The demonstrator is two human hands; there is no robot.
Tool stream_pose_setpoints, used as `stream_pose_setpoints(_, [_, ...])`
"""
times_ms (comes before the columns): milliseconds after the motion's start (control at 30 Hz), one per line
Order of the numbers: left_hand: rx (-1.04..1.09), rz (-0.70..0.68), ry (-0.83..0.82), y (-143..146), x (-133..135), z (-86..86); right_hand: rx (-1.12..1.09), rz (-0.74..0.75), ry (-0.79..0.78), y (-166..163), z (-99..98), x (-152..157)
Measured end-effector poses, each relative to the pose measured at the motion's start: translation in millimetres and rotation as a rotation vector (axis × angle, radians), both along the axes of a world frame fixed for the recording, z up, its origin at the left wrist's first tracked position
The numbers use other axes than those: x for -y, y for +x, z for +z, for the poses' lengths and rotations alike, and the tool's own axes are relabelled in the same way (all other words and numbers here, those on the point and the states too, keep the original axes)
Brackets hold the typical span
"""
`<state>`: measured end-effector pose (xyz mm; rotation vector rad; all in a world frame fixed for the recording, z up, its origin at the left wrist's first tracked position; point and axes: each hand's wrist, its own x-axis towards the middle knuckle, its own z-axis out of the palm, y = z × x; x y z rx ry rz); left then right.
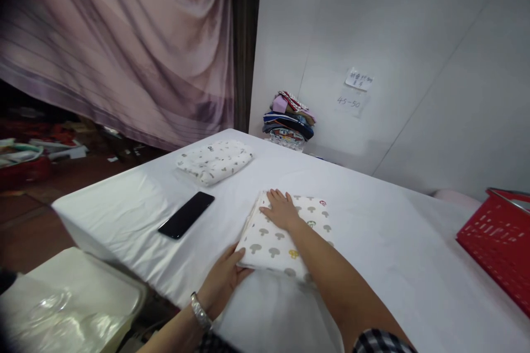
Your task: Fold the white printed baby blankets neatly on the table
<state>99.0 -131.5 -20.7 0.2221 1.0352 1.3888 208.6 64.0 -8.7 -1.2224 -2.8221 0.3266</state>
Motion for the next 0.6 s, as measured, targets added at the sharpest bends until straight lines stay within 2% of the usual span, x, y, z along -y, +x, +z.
stream_pose_setpoints(133, [-0.014,0.015,-0.015,0.2,-0.5,-0.5,-0.027,0.012,-0.056,-2.2,2.6,-1.3])
stream_pose_setpoints(233, [-0.015,0.017,-0.005,0.6,-0.3,0.7,-0.171,-0.024,-0.167,6.7,14.0,-10.9])
stream_pose_setpoints(300, [-0.002,0.011,0.002,0.4,-0.4,0.9,-0.381,-0.163,-0.217,24.5,22.3,-20.2])
stream_pose_setpoints(367, [0.013,0.007,0.003,0.0,-0.8,0.5,-0.565,-0.368,-0.23,52.5,29.0,-27.2])
stream_pose_setpoints(433, [0.022,0.006,0.003,-0.4,-1.2,0.3,-0.639,-0.537,-0.238,86.8,32.2,-27.2])
stream_pose_setpoints(533, [0.038,-0.008,0.003,-0.7,-1.2,1.8,-0.72,-0.741,-0.274,135.5,28.0,-10.6])
stream_pose_setpoints(600, [0.045,-0.012,-0.003,-1.2,-0.7,4.6,-0.769,-0.823,-0.335,158.5,19.6,8.3])
